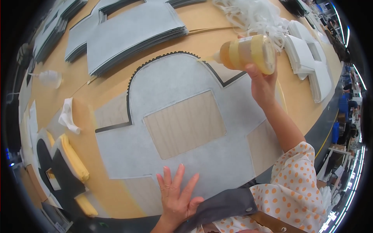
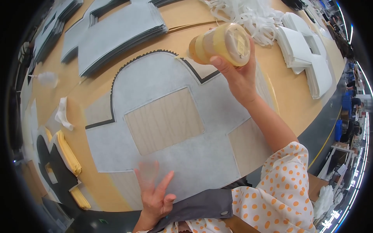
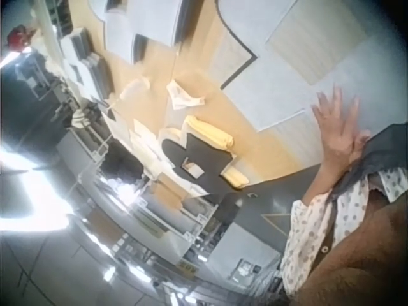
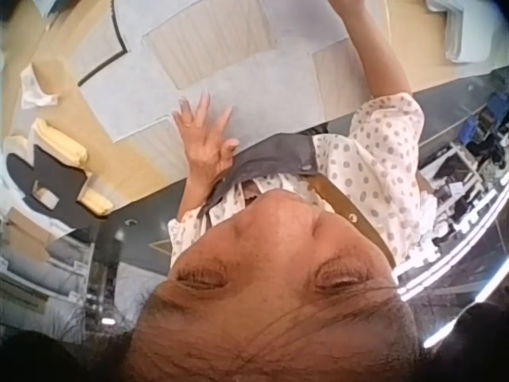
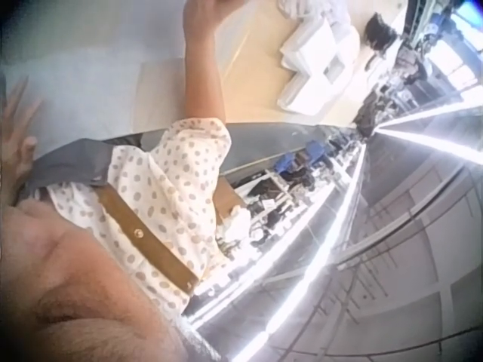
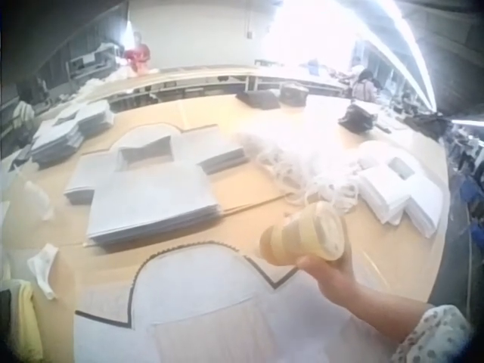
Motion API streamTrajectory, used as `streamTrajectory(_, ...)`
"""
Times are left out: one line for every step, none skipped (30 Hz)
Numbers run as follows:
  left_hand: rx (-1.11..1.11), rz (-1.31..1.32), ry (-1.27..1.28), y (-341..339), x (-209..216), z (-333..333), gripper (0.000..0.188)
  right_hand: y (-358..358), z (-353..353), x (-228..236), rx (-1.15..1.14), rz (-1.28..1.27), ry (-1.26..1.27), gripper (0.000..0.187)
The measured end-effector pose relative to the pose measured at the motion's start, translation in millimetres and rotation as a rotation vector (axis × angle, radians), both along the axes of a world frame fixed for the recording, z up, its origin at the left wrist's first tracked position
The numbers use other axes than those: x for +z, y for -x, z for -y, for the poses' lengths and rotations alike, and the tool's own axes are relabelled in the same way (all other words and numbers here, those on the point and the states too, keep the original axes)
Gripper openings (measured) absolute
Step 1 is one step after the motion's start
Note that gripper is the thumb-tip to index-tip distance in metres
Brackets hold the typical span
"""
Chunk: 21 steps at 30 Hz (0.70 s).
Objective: Applying glue and lining material to leather bag components on a production workbench.
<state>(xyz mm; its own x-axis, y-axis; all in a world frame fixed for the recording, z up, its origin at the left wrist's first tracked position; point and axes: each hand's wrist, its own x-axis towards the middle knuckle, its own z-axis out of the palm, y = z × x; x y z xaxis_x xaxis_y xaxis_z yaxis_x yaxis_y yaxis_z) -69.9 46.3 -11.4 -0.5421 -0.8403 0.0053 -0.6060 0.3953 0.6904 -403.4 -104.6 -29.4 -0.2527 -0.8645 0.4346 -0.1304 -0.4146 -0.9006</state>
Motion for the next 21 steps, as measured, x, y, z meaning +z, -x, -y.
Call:
streamTrajectory(0.000,-0.001,-0.002,0.3,-0.6,-0.1,0.058,0.9,-1.8,-0.1,0.004,0.008,0.011,0.063)
streamTrajectory(-0.002,-0.005,0.000,0.9,-0.8,-0.4,0.058,2.5,-4.4,0.6,0.006,0.015,0.023,0.063)
streamTrajectory(0.001,-0.003,0.002,0.0,-0.5,-1.1,0.058,3.2,-7.4,-0.8,0.011,0.020,0.023,0.063)
streamTrajectory(0.005,0.001,0.003,-0.5,0.0,-2.0,0.058,5.2,-12.4,-1.8,-0.006,0.003,0.005,0.063)
streamTrajectory(0.007,0.003,0.007,-0.8,0.9,-3.1,0.058,7.1,-18.0,-2.6,-0.023,-0.015,-0.013,0.063)
streamTrajectory(0.007,0.001,0.013,-0.8,1.7,-3.8,0.058,8.1,-23.9,-2.1,-0.023,-0.017,-0.010,0.063)
streamTrajectory(0.008,-0.001,0.017,-0.7,2.7,-4.7,0.058,8.6,-30.7,-1.8,-0.031,0.004,-0.027,0.064)
streamTrajectory(0.006,-0.003,0.019,-0.5,3.9,-5.9,0.058,9.4,-38.4,-0.8,-0.039,0.025,-0.044,0.066)
streamTrajectory(0.005,-0.007,0.023,0.1,6.1,-7.2,0.058,10.0,-47.6,2.7,-0.039,0.022,-0.039,0.066)
streamTrajectory(0.005,-0.010,0.028,0.5,7.3,-8.8,0.058,10.9,-58.0,6.3,-0.076,0.033,-0.111,0.063)
streamTrajectory(0.000,-0.017,0.037,1.0,7.9,-10.6,0.058,14.6,-65.8,10.1,-0.115,0.043,-0.183,0.063)
streamTrajectory(-0.001,-0.017,0.044,1.4,8.4,-13.3,0.057,21.2,-71.4,11.6,-0.113,0.047,-0.180,0.063)
streamTrajectory(-0.008,-0.023,0.039,1.9,8.1,-15.0,0.057,31.6,-81.0,15.9,-0.121,0.376,-0.245,0.063)
streamTrajectory(-0.017,-0.004,0.038,1.6,7.8,-15.6,0.057,43.0,-91.2,20.8,-0.129,0.705,-0.304,0.063)
streamTrajectory(-0.032,0.013,0.031,1.4,9.7,-18.2,0.057,60.8,-97.2,30.6,-0.035,0.926,-0.256,0.062)
streamTrajectory(-0.045,0.008,0.021,0.9,11.0,-21.3,0.057,83.2,-102.7,37.3,-0.052,0.923,-0.260,0.062)
streamTrajectory(-0.022,0.007,0.031,-1.8,13.1,-24.1,0.057,105.6,-108.3,41.8,0.094,0.952,-0.359,0.061)
streamTrajectory(-0.009,-0.015,0.047,-0.1,14.7,-24.7,0.057,126.5,-117.3,53.8,0.230,0.959,-0.448,0.061)
streamTrajectory(-0.022,-0.017,0.046,0.8,16.7,-27.0,0.057,138.8,-124.1,55.3,0.217,0.960,-0.443,0.061)
streamTrajectory(-0.016,-0.026,0.059,1.0,18.2,-29.7,0.057,148.3,-131.0,52.8,-0.102,0.654,-0.562,0.059)
streamTrajectory(-0.008,-0.040,0.081,3.7,18.6,-29.7,0.057,158.8,-136.6,51.4,-0.410,0.330,-0.656,0.057)
